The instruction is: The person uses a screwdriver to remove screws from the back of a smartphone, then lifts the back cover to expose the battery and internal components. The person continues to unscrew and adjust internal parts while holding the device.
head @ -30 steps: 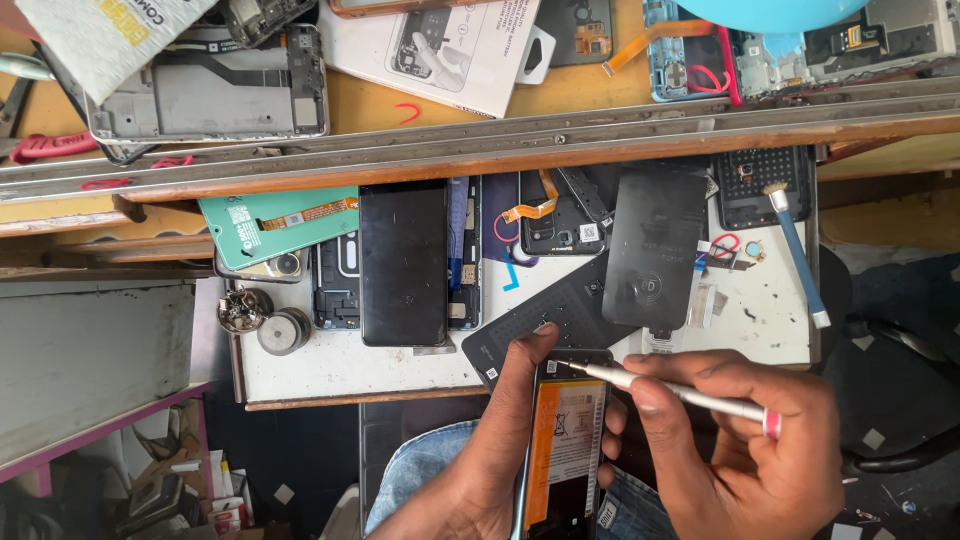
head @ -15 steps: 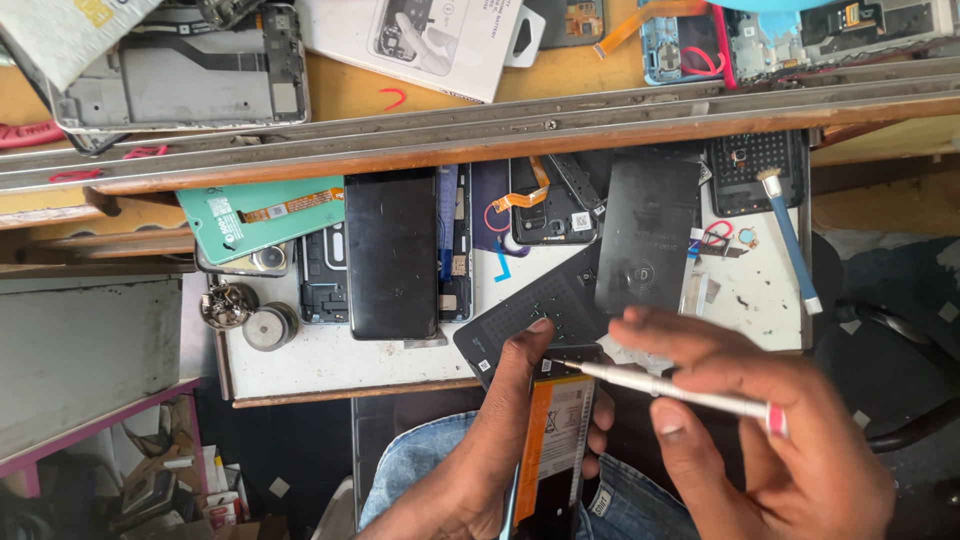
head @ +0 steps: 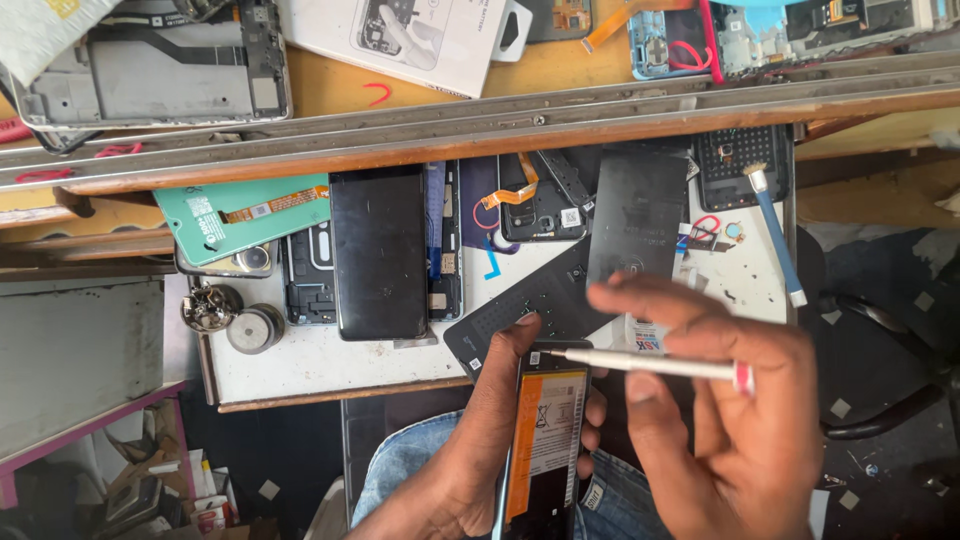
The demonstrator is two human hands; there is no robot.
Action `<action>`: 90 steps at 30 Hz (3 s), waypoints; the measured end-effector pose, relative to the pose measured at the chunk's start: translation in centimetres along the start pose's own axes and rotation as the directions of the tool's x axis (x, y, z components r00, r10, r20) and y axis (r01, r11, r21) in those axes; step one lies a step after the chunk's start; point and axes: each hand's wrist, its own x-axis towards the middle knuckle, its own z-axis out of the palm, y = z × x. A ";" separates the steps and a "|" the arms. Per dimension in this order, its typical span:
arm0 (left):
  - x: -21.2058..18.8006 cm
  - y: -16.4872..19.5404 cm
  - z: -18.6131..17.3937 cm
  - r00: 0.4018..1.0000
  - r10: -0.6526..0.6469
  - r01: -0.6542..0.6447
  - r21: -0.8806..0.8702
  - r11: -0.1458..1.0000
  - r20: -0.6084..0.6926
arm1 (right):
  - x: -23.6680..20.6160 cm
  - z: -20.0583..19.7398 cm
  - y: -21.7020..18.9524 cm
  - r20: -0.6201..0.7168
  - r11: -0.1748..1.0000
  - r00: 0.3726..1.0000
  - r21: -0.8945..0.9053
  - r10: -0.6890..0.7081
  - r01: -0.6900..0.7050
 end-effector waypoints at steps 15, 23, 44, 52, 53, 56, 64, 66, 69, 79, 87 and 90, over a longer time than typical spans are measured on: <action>-0.1 0.6 0.1 0.998 -0.050 0.049 -0.022 0.999 -0.027 | 1.1 0.7 0.2 -0.050 1.000 0.999 -0.007 -0.020 0.020; 0.0 0.5 0.2 0.999 -0.022 0.020 -0.090 0.996 -0.025 | 0.7 0.6 0.6 -0.100 0.996 0.992 0.042 0.079 -0.075; -0.1 0.8 -0.7 0.935 0.154 -0.053 -0.304 0.951 0.320 | -4.1 -5.9 6.0 -0.263 0.866 0.925 0.486 0.275 -0.119; 0.5 1.9 -0.6 0.823 0.328 -0.110 -0.436 0.893 0.464 | -10.2 -7.0 12.0 0.487 0.514 0.629 0.363 0.607 -0.777; 0.6 2.0 -0.5 0.804 0.349 -0.097 -0.472 0.876 0.482 | -11.2 -6.2 11.8 0.567 0.512 0.614 0.352 0.549 -0.783; 0.9 2.2 0.1 0.759 0.407 -0.117 -0.508 0.853 0.508 | -12.8 -4.1 10.6 0.396 0.622 0.795 0.495 0.460 -0.607; 0.4 2.0 0.7 0.807 0.407 -0.286 -0.319 0.904 0.428 | -8.7 -3.3 8.6 0.244 0.709 0.739 0.212 0.628 -0.672; 0.3 2.0 0.8 0.785 0.428 -0.289 -0.347 0.892 0.448 | -8.2 -3.0 8.3 0.216 0.709 0.736 0.200 0.642 -0.677; 0.6 2.2 1.1 0.810 0.451 -0.313 -0.374 0.873 0.376 | -7.8 -2.7 7.9 0.155 0.710 0.743 0.219 0.651 -0.669; 2.0 4.8 2.3 0.717 0.689 -0.547 -0.524 0.653 0.110 | -3.8 -6.1 2.9 -0.018 0.578 0.999 -0.816 -0.042 0.010; 4.1 5.5 3.1 0.711 0.698 -0.443 -0.717 0.538 0.086 | -1.2 -3.5 3.7 0.549 0.323 0.790 -0.721 -0.274 0.613; 4.6 5.2 1.9 0.685 0.723 -0.436 -0.748 0.501 0.085 | -0.2 -3.4 3.1 0.379 0.546 0.901 -0.718 -0.213 0.431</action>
